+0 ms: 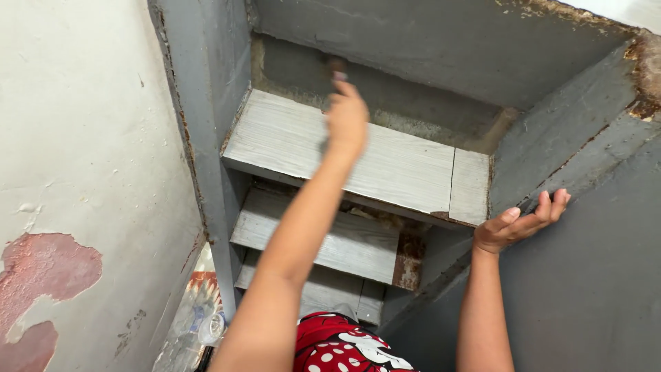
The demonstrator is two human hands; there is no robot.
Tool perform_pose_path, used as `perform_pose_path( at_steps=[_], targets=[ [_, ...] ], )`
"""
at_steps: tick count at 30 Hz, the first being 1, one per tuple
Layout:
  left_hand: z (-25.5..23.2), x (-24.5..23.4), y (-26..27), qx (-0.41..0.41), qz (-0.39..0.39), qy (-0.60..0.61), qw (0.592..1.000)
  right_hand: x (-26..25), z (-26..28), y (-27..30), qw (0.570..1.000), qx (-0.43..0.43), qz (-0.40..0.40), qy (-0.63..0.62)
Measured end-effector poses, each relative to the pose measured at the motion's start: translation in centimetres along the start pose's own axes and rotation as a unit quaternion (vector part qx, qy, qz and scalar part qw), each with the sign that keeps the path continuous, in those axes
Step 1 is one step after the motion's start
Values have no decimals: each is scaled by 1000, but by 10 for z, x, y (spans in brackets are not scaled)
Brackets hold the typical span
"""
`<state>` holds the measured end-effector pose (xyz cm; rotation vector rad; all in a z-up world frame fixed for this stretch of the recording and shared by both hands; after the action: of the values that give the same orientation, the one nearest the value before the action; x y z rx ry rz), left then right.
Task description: The person uses a brush to apply a liquid coating to the side edges and underside of wooden stairs, moving the brush along the wooden joints and surfaces.
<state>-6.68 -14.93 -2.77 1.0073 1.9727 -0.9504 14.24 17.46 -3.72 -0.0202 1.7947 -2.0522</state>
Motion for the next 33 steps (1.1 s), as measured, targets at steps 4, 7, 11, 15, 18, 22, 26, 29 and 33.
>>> perform_pose_path(
  at_steps=[4, 7, 11, 15, 18, 22, 26, 29, 33],
  targets=[
    [-81, 16, 74, 105, 119, 43, 986, 0, -3, 2, 1000, -5, 2, -1],
    [-95, 7, 91, 190, 221, 110, 950, -1, 0, -2, 1000, -1, 3, -5],
    [-47, -37, 46, 186, 158, 130, 961, -5, 7, -7, 1000, 4, 4, -2],
    [7, -75, 10, 70, 65, 49, 994, -5, 13, -9, 999, -6, 29, 35],
    [-31, -41, 26, -3, 73, 26, 997, -5, 14, -12, 999, -10, 30, 35],
    [-89, -5, 83, 100, 101, 19, 990, -3, 11, -12, 999, -9, 20, 27],
    [-74, -19, 83, 204, 185, 97, 956, -4, 7, -8, 1000, -4, 19, 16],
    [0, -60, 39, 68, 168, 149, 972, -3, 6, -7, 1000, -3, 13, 11],
    [67, -87, -2, -97, 139, 175, 970, -1, 3, -3, 1000, 7, 13, 10]
  ],
)
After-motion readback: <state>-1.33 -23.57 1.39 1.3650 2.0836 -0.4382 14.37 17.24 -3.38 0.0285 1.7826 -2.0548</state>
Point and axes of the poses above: each hand's wrist, its own y-axis away from the middle knuckle, its own x-axis out of the palm, z = x × y, the point moved 3 cm from there along -y, towards the middle knuckle, and after that the axes turned 12 degrees about -x, right-handed, at the moved point
